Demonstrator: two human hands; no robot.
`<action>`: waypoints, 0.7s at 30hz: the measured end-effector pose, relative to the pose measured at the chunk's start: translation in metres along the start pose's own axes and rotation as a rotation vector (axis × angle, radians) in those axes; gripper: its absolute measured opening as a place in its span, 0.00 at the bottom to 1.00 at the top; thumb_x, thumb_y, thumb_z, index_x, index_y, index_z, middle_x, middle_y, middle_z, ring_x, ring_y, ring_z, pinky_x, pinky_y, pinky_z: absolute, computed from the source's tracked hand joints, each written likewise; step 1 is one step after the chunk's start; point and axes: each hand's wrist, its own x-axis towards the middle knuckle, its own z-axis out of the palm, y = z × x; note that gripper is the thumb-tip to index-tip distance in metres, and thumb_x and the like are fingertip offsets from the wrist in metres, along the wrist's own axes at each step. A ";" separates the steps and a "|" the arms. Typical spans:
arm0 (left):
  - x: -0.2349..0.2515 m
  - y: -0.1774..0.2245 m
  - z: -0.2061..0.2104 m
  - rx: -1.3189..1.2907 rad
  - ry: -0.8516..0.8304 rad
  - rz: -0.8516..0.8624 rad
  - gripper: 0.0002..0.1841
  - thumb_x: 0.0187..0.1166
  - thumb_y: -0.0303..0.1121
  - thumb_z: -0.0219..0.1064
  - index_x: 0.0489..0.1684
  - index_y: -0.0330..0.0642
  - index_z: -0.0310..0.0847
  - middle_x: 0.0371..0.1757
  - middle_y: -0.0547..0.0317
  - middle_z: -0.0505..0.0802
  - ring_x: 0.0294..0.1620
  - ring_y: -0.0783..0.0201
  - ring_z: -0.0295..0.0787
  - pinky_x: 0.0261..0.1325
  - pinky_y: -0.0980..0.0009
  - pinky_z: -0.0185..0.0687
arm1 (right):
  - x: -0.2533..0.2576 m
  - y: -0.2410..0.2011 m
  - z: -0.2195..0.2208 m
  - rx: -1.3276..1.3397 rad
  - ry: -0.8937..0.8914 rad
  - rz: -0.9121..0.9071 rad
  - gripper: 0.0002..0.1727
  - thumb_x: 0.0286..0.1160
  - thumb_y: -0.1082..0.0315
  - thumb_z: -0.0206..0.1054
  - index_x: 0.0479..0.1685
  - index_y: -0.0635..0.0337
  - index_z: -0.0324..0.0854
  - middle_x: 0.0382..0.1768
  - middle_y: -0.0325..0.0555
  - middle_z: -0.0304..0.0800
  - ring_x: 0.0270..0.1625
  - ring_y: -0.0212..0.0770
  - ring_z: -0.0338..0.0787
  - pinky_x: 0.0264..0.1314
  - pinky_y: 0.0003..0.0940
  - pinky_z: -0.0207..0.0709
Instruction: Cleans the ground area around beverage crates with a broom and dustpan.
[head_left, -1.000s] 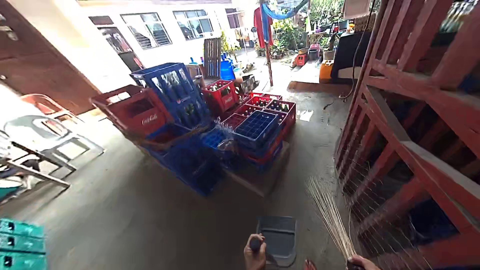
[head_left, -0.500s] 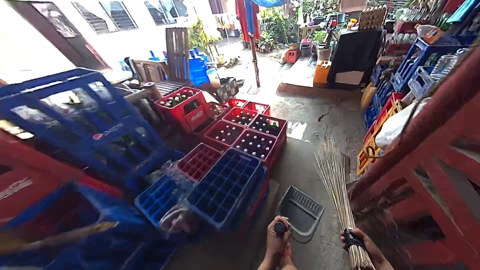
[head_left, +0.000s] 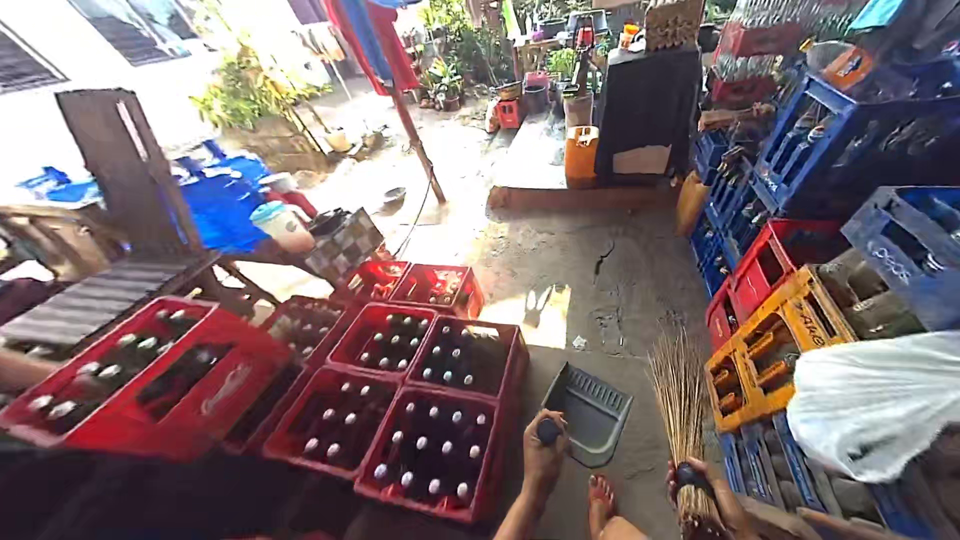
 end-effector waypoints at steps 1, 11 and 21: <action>0.037 -0.002 0.002 0.011 -0.003 0.002 0.07 0.53 0.16 0.65 0.25 0.36 0.81 0.34 0.68 0.92 0.46 0.75 0.90 0.61 0.72 0.85 | 0.024 -0.015 0.022 0.015 0.046 -0.001 0.22 0.93 0.57 0.37 0.43 0.58 0.76 0.29 0.42 0.91 0.29 0.35 0.92 0.34 0.28 0.89; 0.384 -0.075 0.005 -0.004 0.053 -0.006 0.13 0.51 0.15 0.68 0.23 0.48 0.82 0.35 0.74 0.93 0.47 0.74 0.91 0.61 0.71 0.87 | 0.297 -0.171 0.177 0.003 0.200 0.085 0.18 0.92 0.61 0.42 0.42 0.60 0.74 0.27 0.47 0.89 0.27 0.40 0.92 0.31 0.32 0.89; 0.731 -0.173 0.074 0.059 -0.137 -0.061 0.09 0.53 0.16 0.66 0.24 0.41 0.82 0.35 0.71 0.92 0.49 0.76 0.90 0.64 0.72 0.84 | 0.549 -0.343 0.329 0.010 0.322 0.079 0.16 0.92 0.62 0.44 0.41 0.60 0.73 0.24 0.46 0.87 0.23 0.39 0.89 0.27 0.31 0.86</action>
